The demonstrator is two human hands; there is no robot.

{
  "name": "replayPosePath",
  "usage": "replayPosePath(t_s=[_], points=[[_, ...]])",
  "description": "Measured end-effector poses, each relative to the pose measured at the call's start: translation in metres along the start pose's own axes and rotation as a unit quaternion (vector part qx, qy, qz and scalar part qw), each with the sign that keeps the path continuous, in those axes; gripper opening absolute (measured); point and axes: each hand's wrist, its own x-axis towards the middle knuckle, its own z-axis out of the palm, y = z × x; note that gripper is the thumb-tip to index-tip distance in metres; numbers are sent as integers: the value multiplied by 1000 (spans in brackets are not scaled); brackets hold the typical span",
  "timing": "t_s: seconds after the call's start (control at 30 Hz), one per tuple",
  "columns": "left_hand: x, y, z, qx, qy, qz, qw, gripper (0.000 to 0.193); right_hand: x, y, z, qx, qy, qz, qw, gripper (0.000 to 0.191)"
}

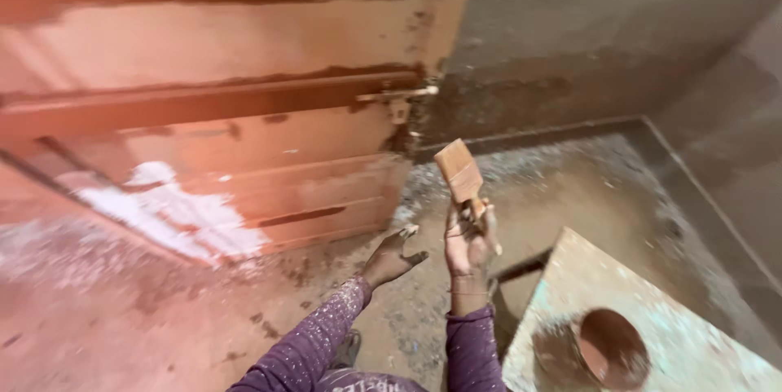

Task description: The person paints wooden cabinet door panels with a paintbrush, holding the door steady with one hand while brushing reddish-brown paint over unfinished patches. Around 01:20 they dip the brush into a paint can resting on a small stool, then resume brushing paint across the door panels.

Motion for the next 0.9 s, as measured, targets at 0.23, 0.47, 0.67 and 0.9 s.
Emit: replayPosePath(t_s=[0.23,0.47,0.67,0.9], points=[[-84,-42,-67,30,65,-132,989,78,-27,124,-40,27,-17,155,987,14],[-125,-61,-130,72,188,-125,971,76,-70,176,7,-9,-27,220,975,47],[-104,-70,-194,40,280,-12,959,77,-81,199,44,-98,-109,205,968,55],[-82,-88,-355,132,280,125,943,78,-103,293,82,-186,-157,126,962,56]])
